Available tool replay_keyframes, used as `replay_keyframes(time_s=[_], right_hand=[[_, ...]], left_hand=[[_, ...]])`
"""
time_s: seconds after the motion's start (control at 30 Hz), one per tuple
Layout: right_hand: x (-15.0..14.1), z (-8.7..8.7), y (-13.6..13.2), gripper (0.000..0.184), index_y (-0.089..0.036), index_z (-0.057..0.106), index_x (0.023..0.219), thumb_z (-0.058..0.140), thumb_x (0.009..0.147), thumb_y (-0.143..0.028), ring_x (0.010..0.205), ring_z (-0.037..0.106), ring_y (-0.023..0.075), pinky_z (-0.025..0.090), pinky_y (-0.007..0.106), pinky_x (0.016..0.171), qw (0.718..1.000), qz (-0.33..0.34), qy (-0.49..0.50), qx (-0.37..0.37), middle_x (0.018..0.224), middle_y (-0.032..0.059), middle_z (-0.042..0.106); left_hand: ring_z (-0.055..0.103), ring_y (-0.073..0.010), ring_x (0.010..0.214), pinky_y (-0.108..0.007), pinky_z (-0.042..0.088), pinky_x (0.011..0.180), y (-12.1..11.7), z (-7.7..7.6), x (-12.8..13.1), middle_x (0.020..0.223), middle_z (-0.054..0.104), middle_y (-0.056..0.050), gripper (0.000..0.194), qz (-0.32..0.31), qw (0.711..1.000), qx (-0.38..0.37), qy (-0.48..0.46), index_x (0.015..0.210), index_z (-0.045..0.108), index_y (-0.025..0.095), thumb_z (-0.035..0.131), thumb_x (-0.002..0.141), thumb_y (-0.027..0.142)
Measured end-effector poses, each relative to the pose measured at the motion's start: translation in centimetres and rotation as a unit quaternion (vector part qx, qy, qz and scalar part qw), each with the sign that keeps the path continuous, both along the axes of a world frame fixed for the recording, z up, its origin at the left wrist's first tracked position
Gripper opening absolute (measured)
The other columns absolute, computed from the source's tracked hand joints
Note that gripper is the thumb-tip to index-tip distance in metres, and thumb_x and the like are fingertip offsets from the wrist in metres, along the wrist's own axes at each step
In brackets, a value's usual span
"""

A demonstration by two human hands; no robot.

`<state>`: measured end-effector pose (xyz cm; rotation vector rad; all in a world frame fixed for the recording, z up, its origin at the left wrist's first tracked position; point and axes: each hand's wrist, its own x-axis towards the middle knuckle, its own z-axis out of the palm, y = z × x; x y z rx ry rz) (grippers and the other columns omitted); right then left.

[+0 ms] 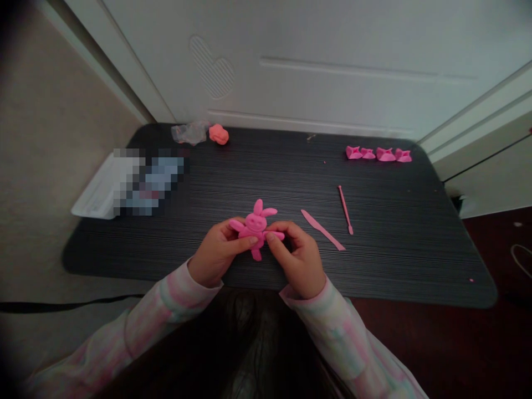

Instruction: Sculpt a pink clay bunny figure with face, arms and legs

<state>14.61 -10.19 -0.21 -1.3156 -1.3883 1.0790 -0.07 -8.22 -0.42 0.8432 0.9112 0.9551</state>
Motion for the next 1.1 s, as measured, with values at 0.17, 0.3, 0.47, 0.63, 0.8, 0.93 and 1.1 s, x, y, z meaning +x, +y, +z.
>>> replay_keyframes(time_s=[0.17, 0.3, 0.47, 0.63, 0.8, 0.93, 1.1], right_hand=[[-0.08, 0.09, 0.05, 0.006, -0.021, 0.059, 0.078, 0.055, 0.075, -0.025, 0.069, 0.055, 0.0134, 0.042, 0.028, 0.067, 1.000, 0.003, -0.018, -0.001, 0.074, -0.0009, 0.060], [-0.19, 0.10, 0.08, 0.007, -0.021, 0.059, 0.079, 0.054, 0.076, -0.026, 0.069, 0.056, 0.0135, 0.043, 0.028, 0.066, 1.000, 0.007, -0.021, 0.005, 0.075, -0.0005, 0.061], [-0.29, 0.13, 0.06, 0.007, -0.022, 0.058, 0.082, 0.054, 0.077, -0.025, 0.073, 0.055, 0.0133, 0.042, 0.027, 0.069, 1.000, 0.012, 0.001, 0.005, 0.078, -0.0008, 0.060], [-0.33, 0.23, 0.07, 0.010, -0.022, 0.057, 0.085, 0.056, 0.075, -0.025, 0.073, 0.054, 0.0126, 0.043, 0.026, 0.066, 0.998, 0.015, 0.056, -0.023, 0.080, -0.0010, 0.058], [-0.36, 0.51, 0.21, 0.006, -0.020, 0.057, 0.079, 0.057, 0.074, -0.023, 0.067, 0.054, 0.0121, 0.044, 0.025, 0.062, 0.996, 0.025, 0.076, -0.038, 0.074, -0.0012, 0.059], [-0.38, 0.54, 0.31, 0.006, -0.020, 0.058, 0.078, 0.059, 0.073, -0.023, 0.066, 0.054, 0.0118, 0.044, 0.025, 0.061, 0.995, 0.020, 0.089, -0.044, 0.071, -0.0017, 0.059], [-0.27, 0.44, 0.30, 0.007, -0.020, 0.059, 0.078, 0.058, 0.073, -0.025, 0.067, 0.055, 0.0124, 0.044, 0.026, 0.062, 0.995, 0.017, 0.084, -0.044, 0.072, -0.0017, 0.060]], left_hand=[[0.057, -0.0154, 0.075, -0.032, 0.040, 0.076, -0.06, -0.02, 0.03, 0.076, 0.064, -0.001, 0.013, -0.012, 1.000, -0.013, -0.010, 0.067, 0.058, 0.013, 0.068, 0.061, 0.018], [0.056, -0.0186, 0.087, -0.033, 0.040, 0.081, -0.02, -0.07, 0.04, 0.085, 0.064, -0.005, 0.011, -0.026, 0.999, 0.004, -0.024, 0.065, 0.056, 0.013, 0.066, 0.064, 0.017], [0.056, -0.0148, 0.073, -0.032, 0.042, 0.074, 0.01, -0.21, 0.05, 0.074, 0.063, -0.001, 0.012, -0.006, 1.000, -0.004, -0.026, 0.069, 0.059, 0.014, 0.067, 0.062, 0.018], [0.055, -0.0143, 0.078, -0.031, 0.040, 0.077, 0.06, -0.21, 0.10, 0.080, 0.062, -0.001, 0.014, 0.012, 0.999, 0.009, -0.050, 0.075, 0.061, 0.015, 0.066, 0.063, 0.018], [0.053, -0.0131, 0.080, -0.031, 0.039, 0.081, 0.02, -0.10, 0.48, 0.080, 0.061, -0.001, 0.012, 0.012, 0.997, 0.020, -0.079, 0.075, 0.061, 0.015, 0.065, 0.064, 0.014], [0.053, -0.0131, 0.079, -0.031, 0.039, 0.080, -0.02, -0.15, 0.61, 0.081, 0.060, -0.001, 0.011, 0.006, 0.997, 0.012, -0.078, 0.075, 0.061, 0.015, 0.065, 0.065, 0.015], [0.053, -0.0131, 0.080, -0.031, 0.039, 0.080, -0.02, -0.17, 0.56, 0.082, 0.060, -0.001, 0.014, 0.000, 0.997, 0.005, -0.071, 0.077, 0.061, 0.016, 0.065, 0.064, 0.015]])
